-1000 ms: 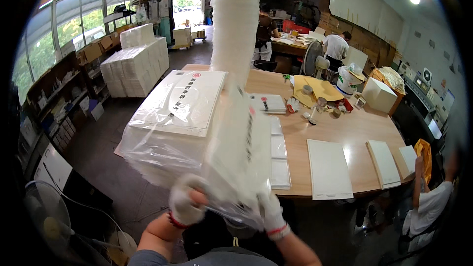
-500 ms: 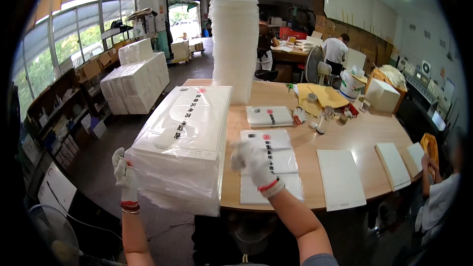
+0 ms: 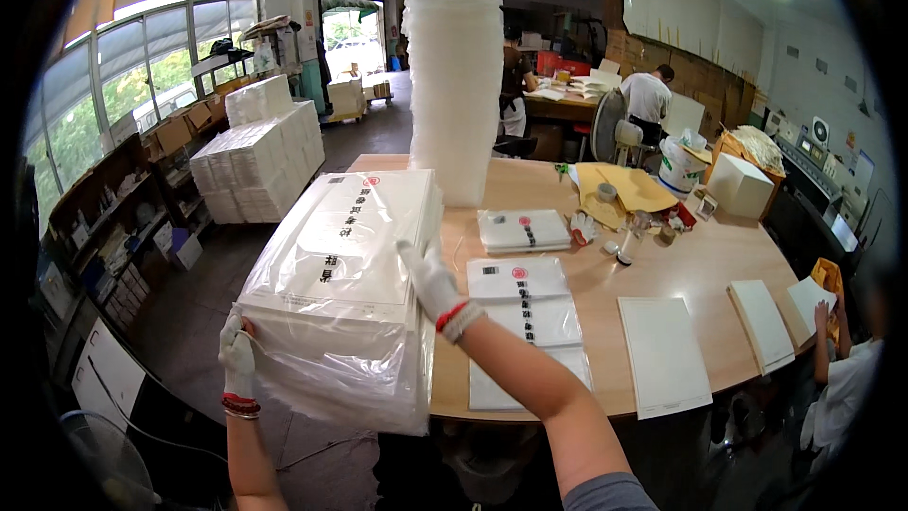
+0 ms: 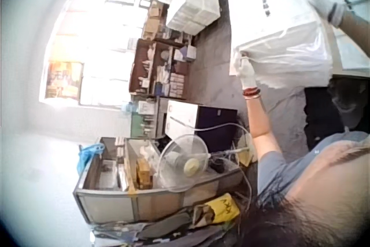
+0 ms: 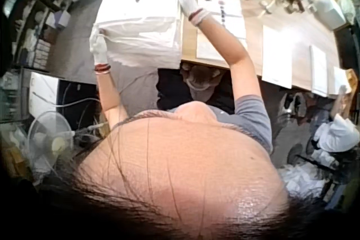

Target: The person repeatedly picks up white paper documents from a stack, places each into a clear plastic sleeve, and sets the sealed package on the table. The process is repeated continuously throughout the clip.

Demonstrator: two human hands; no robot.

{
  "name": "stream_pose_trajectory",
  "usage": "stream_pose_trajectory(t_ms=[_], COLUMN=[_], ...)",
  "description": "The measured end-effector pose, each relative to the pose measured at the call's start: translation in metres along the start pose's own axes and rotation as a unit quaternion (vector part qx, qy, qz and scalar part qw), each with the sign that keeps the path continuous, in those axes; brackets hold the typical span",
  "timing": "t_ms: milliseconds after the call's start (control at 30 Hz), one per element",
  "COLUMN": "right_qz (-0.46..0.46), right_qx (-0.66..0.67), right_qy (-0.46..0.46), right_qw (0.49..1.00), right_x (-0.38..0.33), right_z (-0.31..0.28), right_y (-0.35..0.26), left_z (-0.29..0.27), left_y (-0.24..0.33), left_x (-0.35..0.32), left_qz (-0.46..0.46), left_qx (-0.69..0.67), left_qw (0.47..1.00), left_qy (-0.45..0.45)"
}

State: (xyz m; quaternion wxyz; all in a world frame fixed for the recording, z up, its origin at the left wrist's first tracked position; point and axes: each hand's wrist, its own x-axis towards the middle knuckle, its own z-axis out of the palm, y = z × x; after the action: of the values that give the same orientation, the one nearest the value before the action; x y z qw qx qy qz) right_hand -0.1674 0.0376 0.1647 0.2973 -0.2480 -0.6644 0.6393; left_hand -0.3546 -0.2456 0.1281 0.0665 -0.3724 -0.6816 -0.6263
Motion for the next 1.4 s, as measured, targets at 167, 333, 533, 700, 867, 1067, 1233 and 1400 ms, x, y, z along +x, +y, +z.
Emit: stream_pose_trajectory(t_ms=[167, 333, 533, 700, 867, 1067, 1233, 1400], right_qz=[-0.063, 0.004, -0.165, -0.292, 0.027, 0.219, 0.166, 0.185], right_qx=[-0.044, -0.041, -0.026, -0.16, -0.152, -0.29, -0.295, -0.17], right_qy=[-0.001, -0.009, 0.047, -0.02, -0.326, -0.216, -0.093, -0.063], right_qw=[0.997, 0.999, 0.985, 0.943, 0.933, 0.906, 0.936, 0.966], right_x=[-0.084, -0.1, -0.117, -0.172, -0.259, -0.338, -0.34, -0.315], right_z=[0.021, 0.025, 0.037, 0.006, -0.069, -0.142, -0.159, -0.169], right_y=[0.021, 0.009, 0.024, 0.036, 0.135, 0.158, 0.162, 0.173], left_z=[-0.01, 0.002, -0.018, -0.01, 0.048, 0.24, 0.377, 0.422], left_y=[-0.017, -0.005, -0.025, -0.031, -0.07, -0.001, 0.026, -0.023], left_x=[0.009, 0.011, 0.013, -0.021, -0.161, -0.264, -0.217, -0.19], left_qz=[-0.034, -0.092, -0.032, 0.092, -0.067, 0.12, 0.144, 0.06], left_qx=[-0.055, -0.091, -0.087, -0.053, -0.115, -0.025, 0.158, 0.205], left_qw=[0.997, 0.991, 0.993, 0.993, 0.987, 0.904, 0.924, 0.84], left_qy=[-0.037, 0.026, -0.073, 0.045, 0.091, -0.41, -0.317, -0.499])
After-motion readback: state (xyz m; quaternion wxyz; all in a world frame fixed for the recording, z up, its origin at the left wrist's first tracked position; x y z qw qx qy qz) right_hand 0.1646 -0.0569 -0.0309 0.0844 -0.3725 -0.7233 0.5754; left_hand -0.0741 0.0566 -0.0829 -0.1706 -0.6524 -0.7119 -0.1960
